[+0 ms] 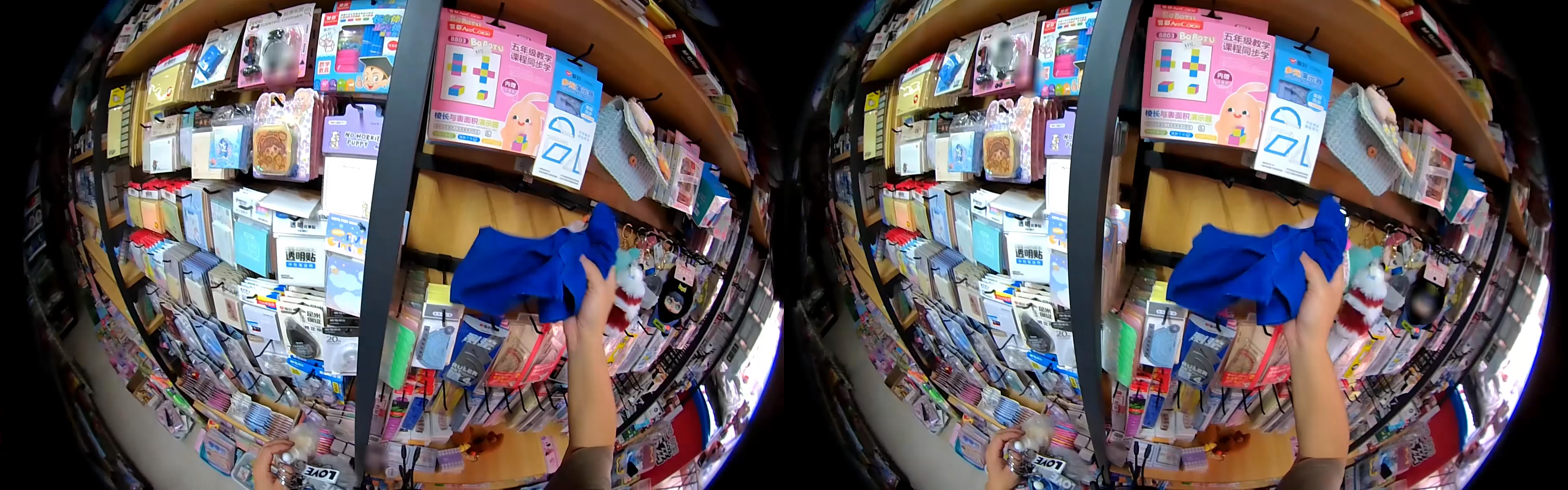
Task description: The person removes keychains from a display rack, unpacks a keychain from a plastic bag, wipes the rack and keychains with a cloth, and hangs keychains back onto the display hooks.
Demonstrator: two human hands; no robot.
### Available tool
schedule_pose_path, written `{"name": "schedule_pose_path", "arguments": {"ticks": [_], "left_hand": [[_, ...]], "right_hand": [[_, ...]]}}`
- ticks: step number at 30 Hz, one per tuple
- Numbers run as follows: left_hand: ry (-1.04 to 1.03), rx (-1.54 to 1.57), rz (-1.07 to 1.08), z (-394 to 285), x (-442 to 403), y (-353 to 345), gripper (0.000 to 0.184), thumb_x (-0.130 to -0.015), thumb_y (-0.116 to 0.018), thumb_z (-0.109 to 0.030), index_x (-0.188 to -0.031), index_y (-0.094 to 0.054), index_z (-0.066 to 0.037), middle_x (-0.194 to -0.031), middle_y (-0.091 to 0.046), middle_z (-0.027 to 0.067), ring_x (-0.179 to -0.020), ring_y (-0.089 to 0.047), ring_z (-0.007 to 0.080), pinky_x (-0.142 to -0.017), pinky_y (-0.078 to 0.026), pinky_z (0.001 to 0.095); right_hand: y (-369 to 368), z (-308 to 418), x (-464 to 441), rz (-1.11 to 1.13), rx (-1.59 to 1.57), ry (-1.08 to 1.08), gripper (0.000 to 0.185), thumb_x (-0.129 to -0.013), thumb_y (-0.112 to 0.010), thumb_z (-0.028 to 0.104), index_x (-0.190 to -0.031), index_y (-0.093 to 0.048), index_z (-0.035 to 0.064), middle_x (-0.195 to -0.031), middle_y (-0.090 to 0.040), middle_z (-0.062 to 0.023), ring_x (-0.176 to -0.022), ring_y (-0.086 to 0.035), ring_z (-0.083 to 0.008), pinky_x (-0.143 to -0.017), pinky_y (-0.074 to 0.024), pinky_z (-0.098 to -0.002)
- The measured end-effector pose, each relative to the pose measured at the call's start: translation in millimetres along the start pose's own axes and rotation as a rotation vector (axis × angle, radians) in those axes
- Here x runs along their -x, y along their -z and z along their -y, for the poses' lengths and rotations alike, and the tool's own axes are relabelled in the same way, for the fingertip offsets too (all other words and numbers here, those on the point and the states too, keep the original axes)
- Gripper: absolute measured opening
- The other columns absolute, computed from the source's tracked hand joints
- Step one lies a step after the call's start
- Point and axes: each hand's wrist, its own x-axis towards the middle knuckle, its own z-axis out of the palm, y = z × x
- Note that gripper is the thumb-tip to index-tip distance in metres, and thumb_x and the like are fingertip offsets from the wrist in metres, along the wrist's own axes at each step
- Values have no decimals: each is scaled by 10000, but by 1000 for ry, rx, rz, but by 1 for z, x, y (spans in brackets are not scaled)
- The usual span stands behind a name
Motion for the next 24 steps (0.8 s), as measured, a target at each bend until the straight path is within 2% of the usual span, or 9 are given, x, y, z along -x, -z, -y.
{"name": "schedule_pose_path", "arguments": {"ticks": [1,2,5,10,14,19,20,23,24], "left_hand": [[-1,-14,2,4,0,0,453,-850,-502,-401,-1066,-533,-3,-1095,-560,162,-1060,-508,280,-912,-382,380],[-87,100,-92,23,-5,-13,506,-805,-569,-476,-937,-551,12,-951,-585,131,-976,-546,250,-854,-410,357],[-99,71,-46,17,-8,-12,515,-800,-572,-484,-941,-548,10,-952,-585,128,-978,-546,251,-859,-408,361],[29,-6,68,-9,-2,-6,363,-844,-505,-325,-1055,-545,-33,-1083,-573,145,-1062,-510,281,-917,-377,371],[-15,-38,18,-6,7,-5,391,-847,-508,-364,-1048,-548,-31,-1080,-572,148,-1071,-504,292,-926,-367,389],[-6,26,-53,0,25,-1,418,-852,-500,-385,-1054,-539,-21,-1101,-553,168,-1083,-490,302,-933,-361,395],[44,81,-52,0,29,0,425,-851,-502,-388,-1059,-538,-19,-1109,-548,168,-1083,-490,301,-934,-360,394],[114,119,-28,-2,38,3,440,-851,-506,-379,-1093,-521,-12,-1128,-536,169,-1085,-488,298,-943,-354,392],[117,100,-22,-7,36,5,440,-850,-506,-376,-1094,-520,-10,-1127,-536,170,-1084,-489,298,-944,-353,391]], "right_hand": [[3,-7,-2,-29,107,-11,368,-781,-534,3,-1140,-451,6,-990,-572,-116,-847,-599,-217,-737,-505,-313],[5,-13,-4,27,181,-85,370,-783,-535,6,-1146,-461,7,-1003,-574,-112,-866,-596,-219,-757,-498,-314],[1,-47,-22,148,285,-180,328,-789,-528,-5,-1113,-485,12,-975,-583,-107,-851,-597,-214,-754,-498,-317],[-5,-116,-105,-20,264,-64,358,-733,-565,-45,-1077,-483,13,-938,-568,-94,-820,-559,-183,-701,-472,-297],[14,-177,-193,48,426,21,329,-698,-564,-55,-1013,-523,29,-836,-583,-101,-746,-578,-201,-650,-484,-310],[-3,-163,-188,54,727,241,238,-656,-551,2,-891,-578,35,-745,-585,-80,-598,-538,-166,-530,-439,-290],[-13,-142,-171,74,648,127,226,-650,-549,10,-873,-576,37,-717,-568,-69,-580,-516,-147,-512,-420,-280],[-10,-131,-165,140,548,-163,524,-630,-555,0,-1150,-493,21,-830,-596,-111,-662,-548,-180,-595,-464,-297],[-11,-126,-159,180,488,-103,510,-639,-551,-4,-1144,-483,23,-796,-575,-99,-630,-535,-164,-574,-464,-290]]}}
